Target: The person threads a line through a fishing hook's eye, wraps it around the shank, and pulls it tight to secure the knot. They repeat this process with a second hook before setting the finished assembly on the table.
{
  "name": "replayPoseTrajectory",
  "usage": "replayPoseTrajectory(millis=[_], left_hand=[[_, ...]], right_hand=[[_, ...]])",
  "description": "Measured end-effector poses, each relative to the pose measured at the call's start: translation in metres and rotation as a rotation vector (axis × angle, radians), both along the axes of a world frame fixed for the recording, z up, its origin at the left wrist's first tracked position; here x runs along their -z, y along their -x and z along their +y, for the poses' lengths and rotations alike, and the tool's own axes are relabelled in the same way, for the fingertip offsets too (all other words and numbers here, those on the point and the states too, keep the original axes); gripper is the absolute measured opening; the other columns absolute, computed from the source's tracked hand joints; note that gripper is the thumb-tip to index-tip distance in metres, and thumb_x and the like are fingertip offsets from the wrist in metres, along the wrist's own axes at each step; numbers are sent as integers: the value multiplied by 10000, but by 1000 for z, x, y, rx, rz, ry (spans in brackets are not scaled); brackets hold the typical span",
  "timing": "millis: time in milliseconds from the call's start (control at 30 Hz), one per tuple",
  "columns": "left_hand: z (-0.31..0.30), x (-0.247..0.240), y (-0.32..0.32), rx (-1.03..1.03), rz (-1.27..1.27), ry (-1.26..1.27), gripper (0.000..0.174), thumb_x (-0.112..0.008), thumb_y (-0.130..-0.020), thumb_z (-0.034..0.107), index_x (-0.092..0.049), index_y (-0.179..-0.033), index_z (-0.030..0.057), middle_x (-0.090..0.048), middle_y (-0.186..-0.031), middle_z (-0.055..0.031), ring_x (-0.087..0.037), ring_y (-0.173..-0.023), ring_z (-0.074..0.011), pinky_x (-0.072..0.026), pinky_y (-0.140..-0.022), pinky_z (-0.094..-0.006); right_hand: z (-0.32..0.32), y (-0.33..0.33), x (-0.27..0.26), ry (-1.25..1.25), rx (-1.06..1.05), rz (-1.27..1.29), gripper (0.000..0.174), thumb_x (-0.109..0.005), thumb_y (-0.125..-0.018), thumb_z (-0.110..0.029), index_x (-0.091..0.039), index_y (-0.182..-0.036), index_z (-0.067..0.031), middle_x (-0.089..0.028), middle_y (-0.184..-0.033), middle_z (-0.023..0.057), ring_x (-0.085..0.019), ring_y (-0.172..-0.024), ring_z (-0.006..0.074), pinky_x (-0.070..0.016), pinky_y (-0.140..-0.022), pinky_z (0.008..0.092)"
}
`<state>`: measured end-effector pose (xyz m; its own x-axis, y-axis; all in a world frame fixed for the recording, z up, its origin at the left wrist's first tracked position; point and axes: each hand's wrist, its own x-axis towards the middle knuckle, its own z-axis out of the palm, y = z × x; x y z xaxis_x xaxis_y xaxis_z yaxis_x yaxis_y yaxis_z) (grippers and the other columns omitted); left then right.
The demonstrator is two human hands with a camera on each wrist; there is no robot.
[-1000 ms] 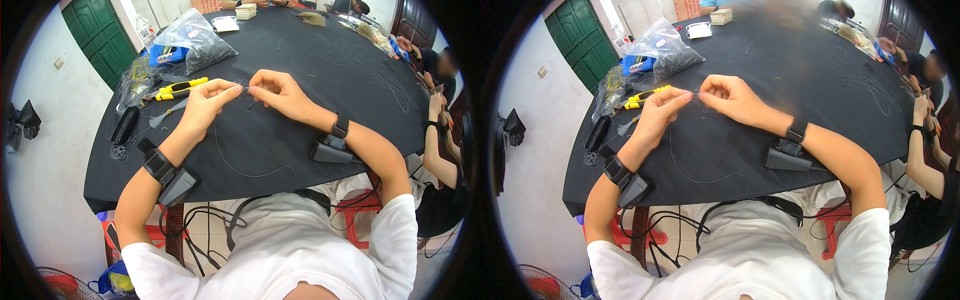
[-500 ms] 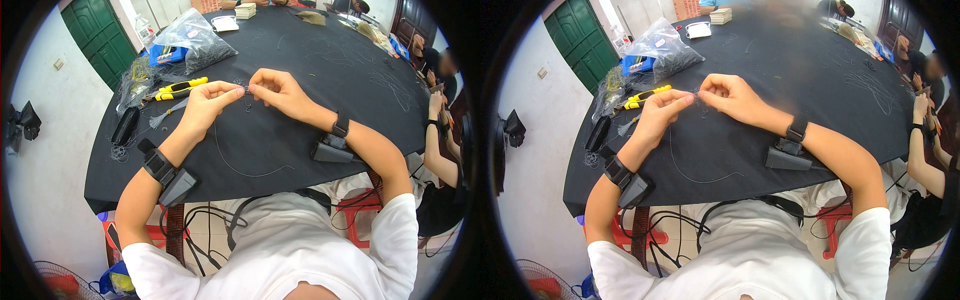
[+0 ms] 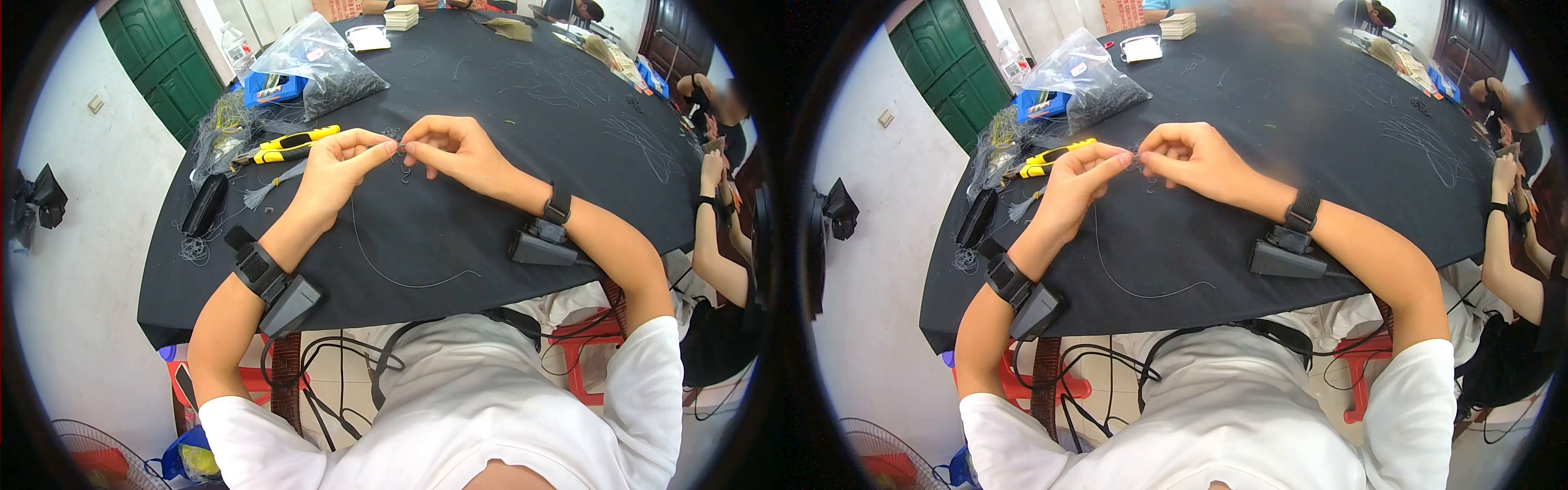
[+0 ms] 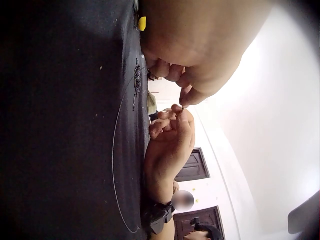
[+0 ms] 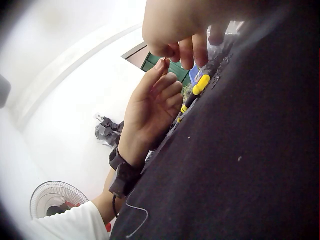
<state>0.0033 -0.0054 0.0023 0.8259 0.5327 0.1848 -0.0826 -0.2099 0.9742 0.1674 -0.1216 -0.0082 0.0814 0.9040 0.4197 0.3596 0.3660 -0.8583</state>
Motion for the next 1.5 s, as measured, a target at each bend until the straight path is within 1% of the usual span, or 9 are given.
replayPoseTrajectory(millis=[167,267,467,600,800,1000,1200,1300,1500], left_hand=[[0,0,1,28,15,-4,130,-652,-829,187,-647,-883,69,-495,-629,98,-326,-522,12,-197,-462,-173],[0,0,1,34,14,-15,155,-656,-829,207,-657,-885,62,-499,-612,102,-322,-512,20,-198,-458,-168],[1,2,0,35,4,19,204,-646,-837,254,-668,-897,61,-542,-641,89,-329,-515,20,-212,-455,-165],[3,3,0,24,6,21,203,-644,-839,257,-671,-893,63,-548,-648,87,-328,-516,22,-212,-453,-164],[5,4,0,29,67,17,189,-637,-840,233,-675,-913,63,-544,-639,89,-299,-481,22,-188,-428,-165],[1,2,0,33,37,34,181,-618,-844,178,-666,-978,65,-494,-592,105,-279,-467,29,-173,-415,-160],[2,2,0,64,25,91,172,-594,-850,138,-659,-992,68,-467,-587,110,-263,-450,29,-162,-406,-159],[-3,-3,1,59,13,139,168,-601,-855,161,-658,-984,70,-455,-580,112,-253,-441,26,-155,-401,-164],[-3,-2,1,29,25,59,211,-654,-834,205,-655,-979,52,-465,-573,107,-267,-451,36,-142,-408,-169]], right_hand=[[-1,2,-2,-3,-17,21,182,-583,-883,-171,-603,-947,-2,-630,-773,33,-554,-632,49,-453,-553,197],[1,1,0,-23,5,28,186,-615,-851,-178,-605,-890,3,-626,-735,28,-545,-590,40,-439,-522,183],[3,-1,3,-58,33,-26,182,-614,-851,-183,-603,-871,-2,-594,-690,2,-512,-541,28,-390,-487,175],[2,-1,2,-61,53,-28,174,-606,-853,-176,-601,-876,-3,-597,-685,3,-511,-538,30,-387,-484,177],[3,-1,3,-67,54,-3,167,-595,-858,-169,-595,-882,-4,-597,-678,0,-503,-532,26,-381,-481,176],[3,-1,4,-70,57,-1,156,-587,-864,-161,-590,-876,-6,-584,-669,-9,-488,-525,16,-371,-475,171],[4,-1,4,-66,56,7,156,-585,-866,-162,-584,-869,-6,-573,-659,-16,-477,-522,11,-364,-471,171],[4,-1,4,-62,54,11,157,-585,-867,-164,-583,-866,-7,-568,-654,-18,-474,-519,12,-364,-471,171],[4,-1,4,-60,56,15,157,-586,-865,-166,-581,-864,-9,-561,-647,-21,-474,-518,14,-371,-468,176]])
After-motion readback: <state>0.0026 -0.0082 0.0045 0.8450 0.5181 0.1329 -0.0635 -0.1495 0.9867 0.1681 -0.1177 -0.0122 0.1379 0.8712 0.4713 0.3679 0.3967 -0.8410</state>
